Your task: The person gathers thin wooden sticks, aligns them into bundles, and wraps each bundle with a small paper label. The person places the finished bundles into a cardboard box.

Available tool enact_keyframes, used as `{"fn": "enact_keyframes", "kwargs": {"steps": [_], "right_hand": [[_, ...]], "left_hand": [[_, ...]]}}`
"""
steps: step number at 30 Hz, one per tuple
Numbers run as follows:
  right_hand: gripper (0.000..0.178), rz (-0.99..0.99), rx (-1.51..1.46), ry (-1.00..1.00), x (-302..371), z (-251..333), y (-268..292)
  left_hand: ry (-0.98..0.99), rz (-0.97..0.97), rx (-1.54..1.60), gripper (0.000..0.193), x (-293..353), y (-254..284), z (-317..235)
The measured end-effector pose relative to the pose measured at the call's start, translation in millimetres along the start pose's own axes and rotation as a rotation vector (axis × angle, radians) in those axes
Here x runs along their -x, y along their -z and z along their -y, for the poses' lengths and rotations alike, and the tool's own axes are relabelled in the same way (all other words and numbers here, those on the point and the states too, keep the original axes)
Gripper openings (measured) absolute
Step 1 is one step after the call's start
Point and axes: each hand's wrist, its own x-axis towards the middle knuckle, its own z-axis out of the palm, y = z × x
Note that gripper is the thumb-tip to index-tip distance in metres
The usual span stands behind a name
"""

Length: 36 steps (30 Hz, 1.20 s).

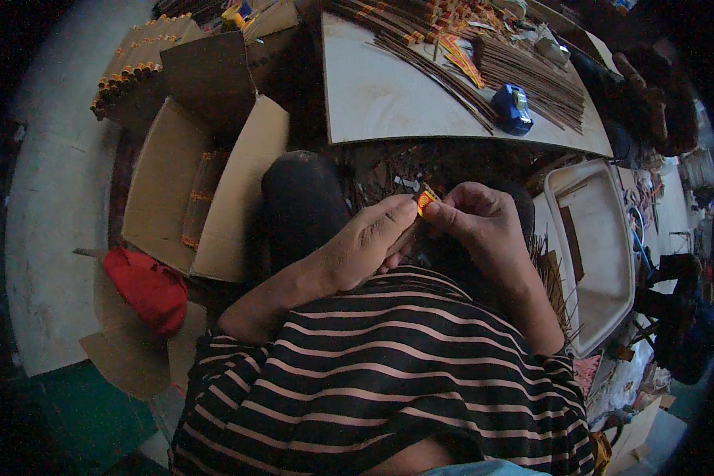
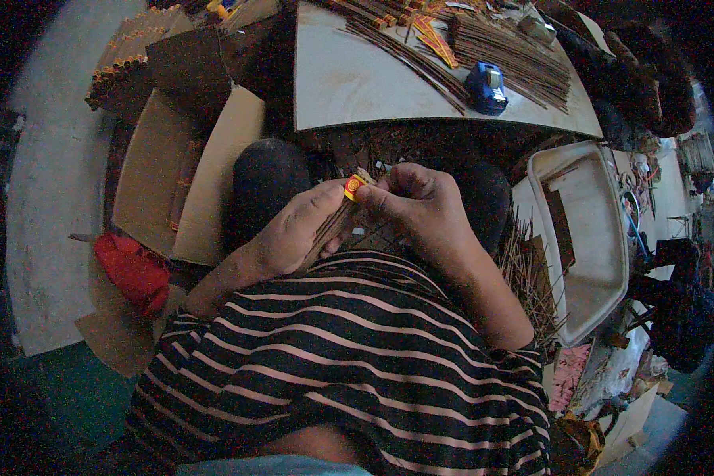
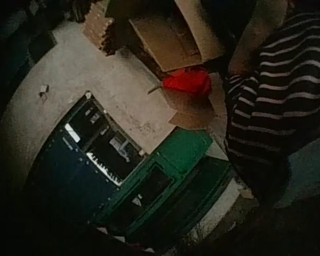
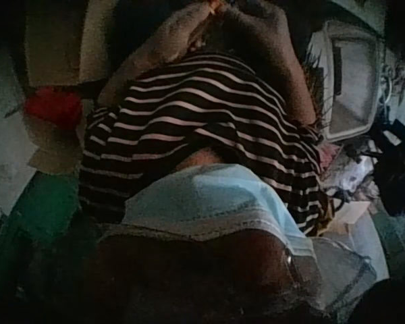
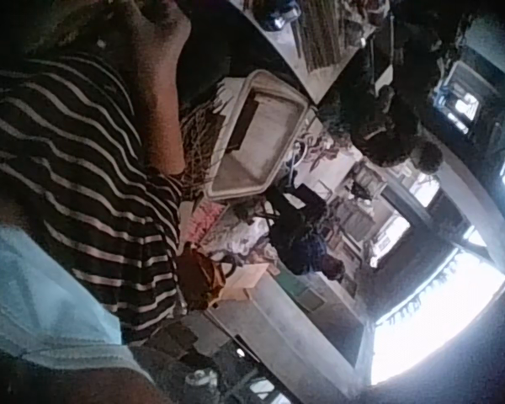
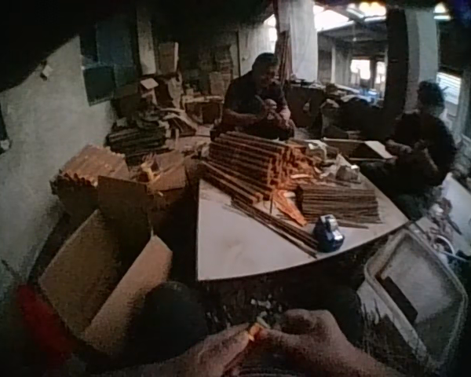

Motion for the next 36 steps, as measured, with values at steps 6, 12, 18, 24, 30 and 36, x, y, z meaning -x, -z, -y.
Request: {"fn": "enact_keyframes", "kwargs": {"steps": [6,12,18,24,30,36], "right_hand": [[0.019,0.015,0.039,0.018,1.4,3.4,-0.6],[0.019,0.019,0.012,0.044,-1.0,-2.0,2.0],[0.020,0.011,-0.029,0.044,3.5,2.0,0.7],[0.021,-0.007,-0.052,0.131,2.2,-8.9,0.9],[0.021,-0.001,-0.115,0.315,-6.9,-36.3,1.2],[0.020,0.040,-0.174,0.330,-5.0,-36.9,2.8]], "left_hand": [[-0.005,-0.062,-0.122,0.042,0.2,-5.8,-3.7],[-0.008,-0.071,-0.091,0.038,-3.7,-4.5,-0.5],[0.041,-0.076,-0.057,0.038,-2.5,-6.0,-1.8],[0.057,-0.124,0.037,0.035,-3.2,-9.4,0.6],[0.052,-0.133,0.043,0.034,-2.8,-13.3,-4.0],[0.010,-0.110,-0.013,0.038,-1.7,-15.4,-3.3]]}}
